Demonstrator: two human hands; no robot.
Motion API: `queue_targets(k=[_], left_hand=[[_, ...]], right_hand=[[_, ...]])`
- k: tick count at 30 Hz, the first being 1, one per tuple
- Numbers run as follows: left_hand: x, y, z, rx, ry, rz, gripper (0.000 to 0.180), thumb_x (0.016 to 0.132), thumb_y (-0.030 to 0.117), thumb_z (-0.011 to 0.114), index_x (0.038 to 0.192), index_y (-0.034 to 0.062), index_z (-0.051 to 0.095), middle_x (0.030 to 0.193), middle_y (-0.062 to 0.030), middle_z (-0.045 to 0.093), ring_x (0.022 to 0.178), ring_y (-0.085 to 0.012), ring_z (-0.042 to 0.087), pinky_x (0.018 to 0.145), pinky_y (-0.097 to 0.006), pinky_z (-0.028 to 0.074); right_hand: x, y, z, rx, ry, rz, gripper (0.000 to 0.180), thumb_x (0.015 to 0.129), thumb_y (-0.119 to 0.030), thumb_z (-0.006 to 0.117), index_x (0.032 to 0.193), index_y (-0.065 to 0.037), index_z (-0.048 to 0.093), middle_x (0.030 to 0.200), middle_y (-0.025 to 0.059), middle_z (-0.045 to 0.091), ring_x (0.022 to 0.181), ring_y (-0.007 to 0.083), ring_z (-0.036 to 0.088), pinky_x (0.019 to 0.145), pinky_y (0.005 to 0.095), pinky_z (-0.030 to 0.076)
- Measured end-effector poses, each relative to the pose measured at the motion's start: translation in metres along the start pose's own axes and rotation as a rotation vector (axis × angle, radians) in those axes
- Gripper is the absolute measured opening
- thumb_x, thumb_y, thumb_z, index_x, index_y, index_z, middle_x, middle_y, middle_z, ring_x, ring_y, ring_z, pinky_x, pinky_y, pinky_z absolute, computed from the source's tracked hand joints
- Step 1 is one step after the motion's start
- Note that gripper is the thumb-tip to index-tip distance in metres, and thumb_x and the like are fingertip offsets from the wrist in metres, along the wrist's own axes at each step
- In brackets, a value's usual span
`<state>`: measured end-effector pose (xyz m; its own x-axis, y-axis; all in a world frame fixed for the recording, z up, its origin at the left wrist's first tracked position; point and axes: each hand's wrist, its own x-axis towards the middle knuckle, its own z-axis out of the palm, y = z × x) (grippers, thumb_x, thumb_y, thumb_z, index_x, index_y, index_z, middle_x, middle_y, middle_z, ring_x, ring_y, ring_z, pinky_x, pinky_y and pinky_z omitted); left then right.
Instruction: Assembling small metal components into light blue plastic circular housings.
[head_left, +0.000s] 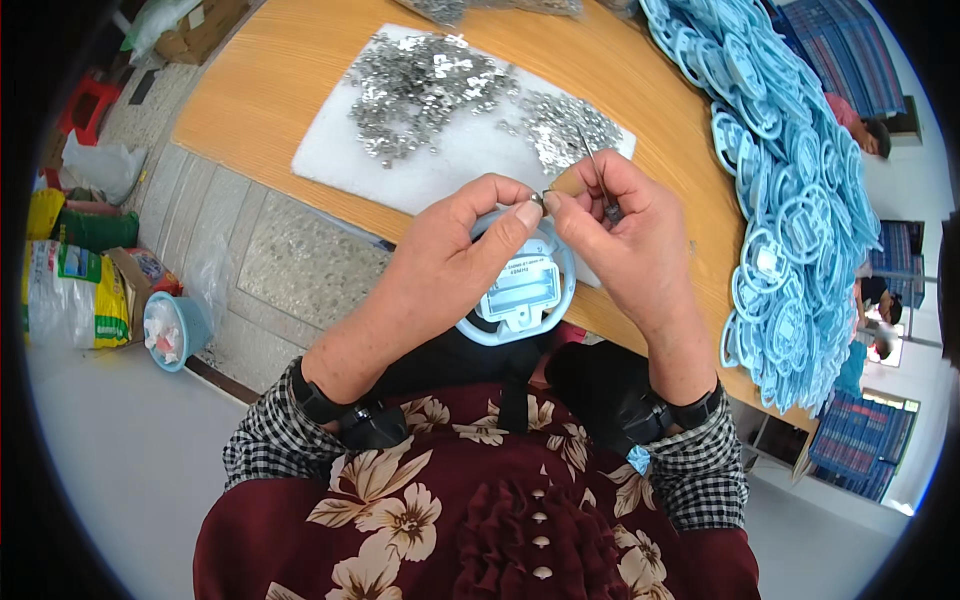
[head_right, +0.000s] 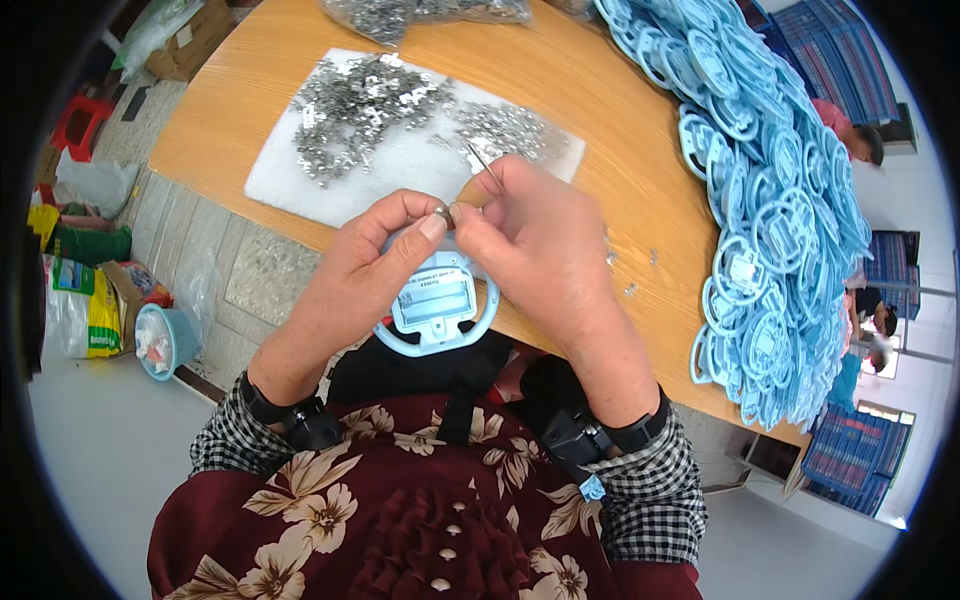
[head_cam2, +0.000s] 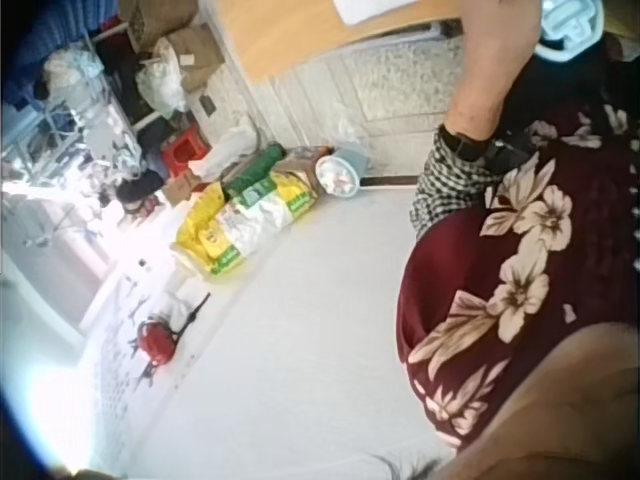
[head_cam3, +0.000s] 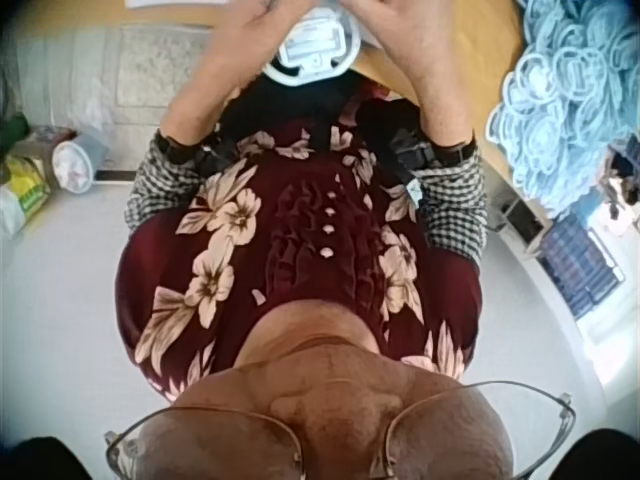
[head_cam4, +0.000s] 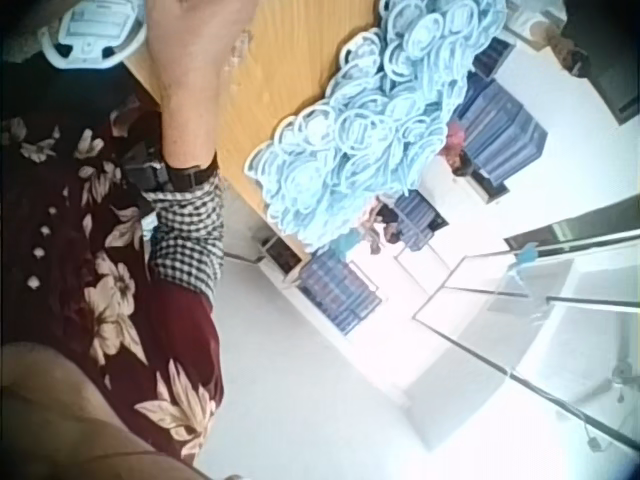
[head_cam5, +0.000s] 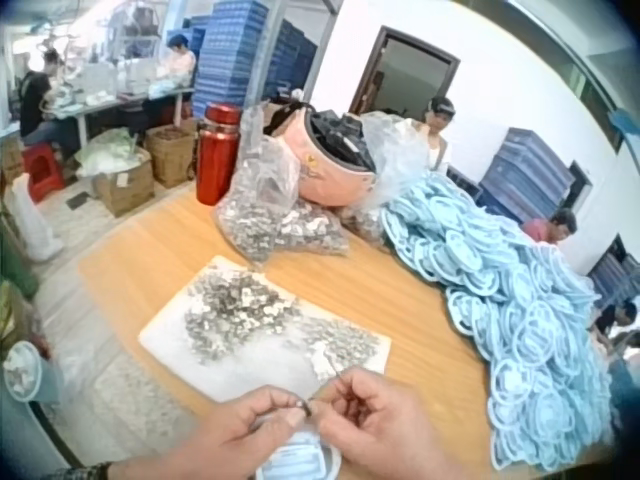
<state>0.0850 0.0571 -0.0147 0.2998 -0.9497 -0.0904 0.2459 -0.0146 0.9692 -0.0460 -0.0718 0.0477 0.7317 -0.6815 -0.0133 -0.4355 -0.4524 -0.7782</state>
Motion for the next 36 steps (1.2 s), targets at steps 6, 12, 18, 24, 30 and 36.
queue_targets(k=[6,12,18,24,30,36], left_hand=[[0.009,0.006,0.021,0.204,0.020,0.084,0.023,0.105,0.024,0.057,0.105,0.0019,0.064,0.081,-0.0024,0.065,0.076,-0.0055,0.057,0.068,-0.025,0.049],[0.009,0.015,0.044,0.276,-0.067,0.047,0.019,0.106,0.020,0.056,0.104,0.0026,0.064,0.087,0.0039,0.064,0.082,-0.0018,0.054,0.071,-0.021,0.047],[0.014,0.009,0.062,0.318,-0.166,0.064,0.018,0.105,0.019,0.058,0.105,0.0024,0.064,0.085,0.0049,0.063,0.081,-0.0018,0.053,0.071,-0.021,0.046],[0.018,0.002,0.077,0.229,-0.192,0.023,0.019,0.106,0.017,0.053,0.111,0.0025,0.064,0.090,0.0025,0.064,0.082,-0.0025,0.056,0.073,-0.021,0.048],[0.023,-0.008,0.077,0.216,-0.076,0.019,0.024,0.107,0.012,0.044,0.119,0.0020,0.063,0.098,-0.0011,0.066,0.087,-0.0046,0.059,0.078,-0.022,0.050],[0.024,-0.014,0.084,0.203,-0.020,0.037,0.028,0.106,0.009,0.042,0.124,0.0008,0.062,0.100,-0.0025,0.066,0.088,-0.0053,0.059,0.079,-0.022,0.050]], right_hand=[[-0.025,0.019,-0.019,0.218,0.031,0.056,0.025,0.086,-0.021,0.074,0.097,0.000,0.066,0.075,0.0048,0.064,0.069,0.0107,0.059,0.065,0.0277,0.048],[-0.045,0.038,-0.038,0.275,-0.004,0.066,0.026,0.092,-0.023,0.068,0.098,0.002,0.065,0.077,0.0025,0.062,0.071,0.0088,0.055,0.065,0.0265,0.047],[-0.062,0.057,-0.057,0.534,-0.152,0.251,0.025,0.095,-0.025,0.062,0.097,0.000,0.064,0.075,-0.0020,0.055,0.068,0.0064,0.050,0.061,0.0258,0.042],[-0.083,0.073,-0.054,0.453,0.060,0.219,0.019,0.094,-0.020,0.064,0.094,-0.001,0.063,0.072,-0.0042,0.054,0.066,0.0050,0.048,0.060,0.0241,0.040],[-0.102,0.075,-0.036,0.425,0.294,0.109,0.009,0.089,-0.008,0.068,0.093,0.000,0.064,0.072,-0.0034,0.056,0.065,0.0047,0.050,0.058,0.0239,0.042],[-0.099,0.092,-0.019,0.216,0.385,0.035,0.005,0.087,-0.005,0.069,0.089,-0.002,0.066,0.068,0.0019,0.057,0.061,0.0079,0.052,0.056,0.0258,0.044]])
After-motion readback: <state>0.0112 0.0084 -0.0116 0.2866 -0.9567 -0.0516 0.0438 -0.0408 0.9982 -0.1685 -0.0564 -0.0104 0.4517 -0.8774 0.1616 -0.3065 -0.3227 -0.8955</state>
